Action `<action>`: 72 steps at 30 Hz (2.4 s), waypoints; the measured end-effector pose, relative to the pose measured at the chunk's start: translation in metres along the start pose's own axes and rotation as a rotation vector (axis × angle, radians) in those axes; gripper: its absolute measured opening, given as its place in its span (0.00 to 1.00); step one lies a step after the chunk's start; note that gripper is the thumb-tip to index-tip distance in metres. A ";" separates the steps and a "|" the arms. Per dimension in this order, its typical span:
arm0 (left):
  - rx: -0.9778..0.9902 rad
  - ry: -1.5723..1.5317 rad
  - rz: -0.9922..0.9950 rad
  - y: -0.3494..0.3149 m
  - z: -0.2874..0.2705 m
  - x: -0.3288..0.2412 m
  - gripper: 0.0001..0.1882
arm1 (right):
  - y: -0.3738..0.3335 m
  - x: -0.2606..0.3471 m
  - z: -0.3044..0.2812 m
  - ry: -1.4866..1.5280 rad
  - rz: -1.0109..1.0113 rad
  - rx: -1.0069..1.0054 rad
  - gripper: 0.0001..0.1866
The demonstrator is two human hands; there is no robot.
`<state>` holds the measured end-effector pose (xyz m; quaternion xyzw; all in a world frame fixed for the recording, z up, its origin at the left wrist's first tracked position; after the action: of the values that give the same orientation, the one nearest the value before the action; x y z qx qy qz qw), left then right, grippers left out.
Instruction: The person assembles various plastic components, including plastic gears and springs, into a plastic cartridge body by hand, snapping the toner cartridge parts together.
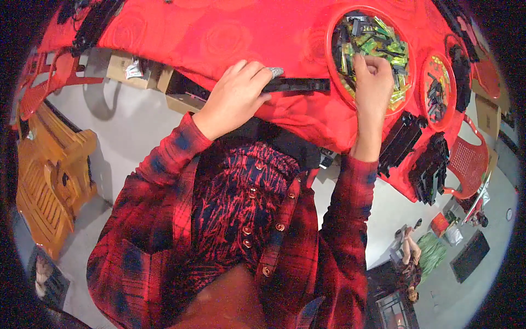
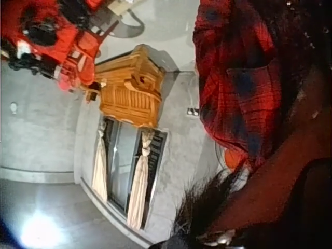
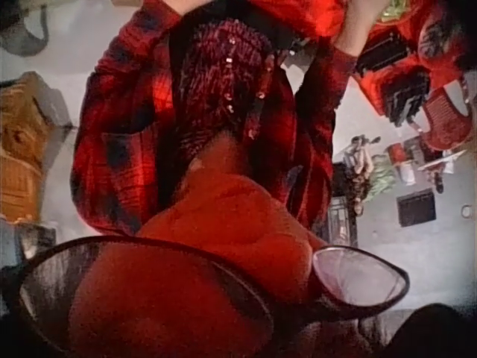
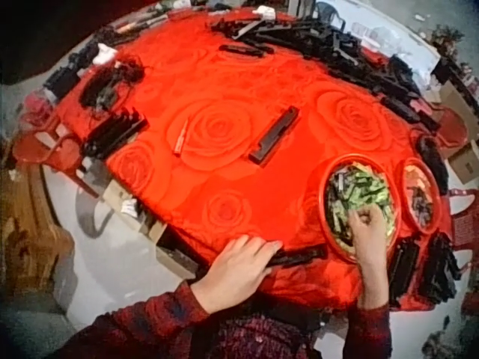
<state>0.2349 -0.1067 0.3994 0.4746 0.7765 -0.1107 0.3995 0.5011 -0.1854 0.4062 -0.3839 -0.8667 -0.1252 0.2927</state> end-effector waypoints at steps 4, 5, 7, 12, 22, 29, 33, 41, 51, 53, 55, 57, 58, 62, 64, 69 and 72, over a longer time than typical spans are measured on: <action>-0.028 -0.019 0.039 -0.001 0.000 0.006 0.22 | -0.037 0.025 -0.003 0.454 0.013 0.309 0.15; -0.028 -0.028 0.038 0.000 0.000 0.006 0.22 | -0.049 0.034 -0.004 0.451 0.051 0.375 0.15; -0.008 0.026 0.022 0.000 0.002 0.008 0.21 | -0.073 0.048 0.004 0.526 0.028 0.344 0.13; 0.017 -0.003 -0.039 0.004 0.001 0.004 0.22 | -0.098 0.038 0.030 0.514 -0.042 0.238 0.08; -0.013 0.023 -0.123 0.002 0.002 0.001 0.21 | -0.100 0.033 0.046 -0.166 -0.565 -0.026 0.10; -0.014 0.009 -0.139 0.002 0.004 0.001 0.20 | -0.098 0.032 0.046 -0.131 -0.590 -0.013 0.10; -0.031 0.014 -0.130 0.001 0.004 0.001 0.20 | -0.098 0.030 0.046 -0.144 -0.597 -0.004 0.11; -0.127 0.043 -0.061 0.001 0.007 0.002 0.06 | -0.095 0.028 0.047 -0.148 -0.636 -0.004 0.12; -0.104 0.060 -0.070 0.000 0.009 0.003 0.12 | -0.094 0.038 0.046 -0.123 -0.701 0.018 0.10; -0.149 0.080 -0.036 0.000 0.009 0.003 0.07 | -0.094 0.038 0.047 -0.149 -0.701 0.021 0.09; -0.141 0.090 -0.035 0.000 0.009 0.002 0.07 | -0.095 0.037 0.049 -0.146 -0.768 -0.026 0.09; -0.150 0.087 -0.031 -0.001 0.009 0.002 0.07 | -0.095 0.042 0.047 -0.178 -0.776 -0.014 0.14; -0.160 0.087 -0.027 -0.001 0.009 0.002 0.06 | -0.095 0.045 0.047 -0.209 -0.786 -0.003 0.18; -0.164 0.095 -0.004 -0.001 0.011 0.003 0.06 | -0.098 0.043 0.049 -0.214 -0.760 -0.024 0.16; -0.157 0.107 -0.016 -0.002 0.012 0.003 0.06 | -0.098 0.047 0.048 -0.237 -0.710 0.029 0.13; -0.127 0.092 -0.027 -0.001 0.009 -0.001 0.11 | -0.098 0.050 0.042 -0.286 -0.640 0.052 0.11; -0.114 0.122 -0.024 0.000 0.006 -0.002 0.09 | -0.100 0.043 0.038 -0.188 -0.528 0.041 0.10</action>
<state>0.2384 -0.1110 0.3966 0.4477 0.8099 -0.0420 0.3767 0.3884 -0.2107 0.4029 -0.1485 -0.9625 -0.1435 0.1760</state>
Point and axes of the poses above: each hand's wrist, its own y-axis towards the middle knuckle, its own z-axis out of the palm, x = y × z, the point moved 3 cm from there along y, towards the middle knuckle, and after that the axes turned 10 degrees about -y, right-handed, at the moved point
